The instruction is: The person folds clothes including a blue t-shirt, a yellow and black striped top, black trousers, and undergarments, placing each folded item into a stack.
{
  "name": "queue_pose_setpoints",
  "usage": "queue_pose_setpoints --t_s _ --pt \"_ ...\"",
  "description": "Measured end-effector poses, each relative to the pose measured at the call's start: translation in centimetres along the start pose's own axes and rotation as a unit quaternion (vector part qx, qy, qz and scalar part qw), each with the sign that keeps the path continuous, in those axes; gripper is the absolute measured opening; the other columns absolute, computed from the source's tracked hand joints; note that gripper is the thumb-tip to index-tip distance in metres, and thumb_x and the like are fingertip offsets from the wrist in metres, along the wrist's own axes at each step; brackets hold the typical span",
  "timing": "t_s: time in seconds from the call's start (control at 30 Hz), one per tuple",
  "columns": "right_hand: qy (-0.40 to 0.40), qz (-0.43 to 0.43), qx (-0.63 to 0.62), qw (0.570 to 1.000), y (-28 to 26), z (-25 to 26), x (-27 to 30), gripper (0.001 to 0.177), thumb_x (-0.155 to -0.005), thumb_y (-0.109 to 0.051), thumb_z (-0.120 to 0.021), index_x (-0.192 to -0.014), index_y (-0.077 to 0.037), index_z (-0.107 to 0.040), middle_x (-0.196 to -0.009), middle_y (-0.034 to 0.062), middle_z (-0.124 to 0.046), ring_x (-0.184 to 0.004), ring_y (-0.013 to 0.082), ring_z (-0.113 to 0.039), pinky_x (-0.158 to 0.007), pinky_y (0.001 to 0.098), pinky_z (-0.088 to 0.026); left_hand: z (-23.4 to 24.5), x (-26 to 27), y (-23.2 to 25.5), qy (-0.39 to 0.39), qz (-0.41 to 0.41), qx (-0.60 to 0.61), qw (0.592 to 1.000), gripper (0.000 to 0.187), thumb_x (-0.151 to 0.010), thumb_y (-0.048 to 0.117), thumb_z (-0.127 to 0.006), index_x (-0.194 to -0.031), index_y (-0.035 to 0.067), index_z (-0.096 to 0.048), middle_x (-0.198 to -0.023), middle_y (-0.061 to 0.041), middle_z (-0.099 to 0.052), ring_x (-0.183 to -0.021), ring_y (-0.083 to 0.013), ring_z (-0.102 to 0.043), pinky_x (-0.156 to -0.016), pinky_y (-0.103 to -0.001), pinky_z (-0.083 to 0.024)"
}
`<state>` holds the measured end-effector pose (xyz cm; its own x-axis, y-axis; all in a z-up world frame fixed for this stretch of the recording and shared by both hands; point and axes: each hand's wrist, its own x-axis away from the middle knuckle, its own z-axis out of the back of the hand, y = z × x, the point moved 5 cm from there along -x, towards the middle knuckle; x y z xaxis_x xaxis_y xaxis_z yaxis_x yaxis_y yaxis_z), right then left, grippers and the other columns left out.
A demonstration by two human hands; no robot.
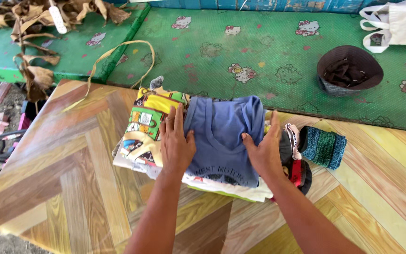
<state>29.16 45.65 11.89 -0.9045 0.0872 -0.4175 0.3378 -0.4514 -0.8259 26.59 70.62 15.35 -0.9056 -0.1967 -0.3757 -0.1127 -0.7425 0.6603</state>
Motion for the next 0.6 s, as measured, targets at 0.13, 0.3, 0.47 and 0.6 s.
queue_pose_setpoints --t_s 0.13,0.3,0.47,0.6 --pt "-0.032 0.147 0.207 0.967 -2.4 -1.4 0.6 0.062 -0.101 -0.029 -0.061 -0.157 -0.014 -0.04 -0.166 0.0229 -0.033 -0.151 0.0383 -0.03 -0.121 0.0507 -0.022 -2.9 0.3 4.2 0.008 -0.194 -0.152 0.969 0.056 -0.09 0.027 -0.068 -0.145 0.023 -0.054 -0.156 -0.014 -0.044 -0.146 -0.0425 -0.034 -0.118 -0.061 -0.023" --pt "-0.202 0.079 0.27 0.938 1.3 -5.6 1.4 0.052 -0.102 -0.037 -0.048 -0.152 -0.024 -0.046 -0.162 0.002 -0.038 -0.152 0.0359 -0.026 -0.121 0.0572 -0.015 -7.9 1.2 1.3 -0.073 -0.134 -0.157 0.976 0.049 -0.1 0.032 -0.053 -0.148 0.021 -0.055 -0.161 -0.006 -0.041 -0.15 -0.0404 -0.03 -0.12 -0.064 -0.016" --pt "-0.242 0.071 0.279 0.927 4.7 -7.1 2.0 0.051 -0.103 -0.039 -0.046 -0.152 -0.024 -0.047 -0.162 0.002 -0.039 -0.152 0.0364 -0.027 -0.121 0.0576 -0.015 -11.0 1.9 -1.8 -0.134 -0.103 -0.182 0.969 0.051 -0.1 0.031 -0.05 -0.15 0.018 -0.052 -0.163 -0.003 -0.039 -0.15 -0.0382 -0.03 -0.122 -0.061 -0.014" --pt "-0.23 0.074 0.27 0.932 6.0 -7.5 2.6 0.052 -0.103 -0.038 -0.047 -0.153 -0.025 -0.047 -0.163 0.0016 -0.038 -0.153 0.0349 -0.025 -0.121 0.0586 -0.013 -12.0 2.2 -2.7 -0.134 -0.094 -0.181 0.97 0.053 -0.099 0.032 -0.05 -0.15 0.018 -0.051 -0.163 -0.004 -0.038 -0.15 -0.0387 -0.028 -0.122 -0.061 -0.013"
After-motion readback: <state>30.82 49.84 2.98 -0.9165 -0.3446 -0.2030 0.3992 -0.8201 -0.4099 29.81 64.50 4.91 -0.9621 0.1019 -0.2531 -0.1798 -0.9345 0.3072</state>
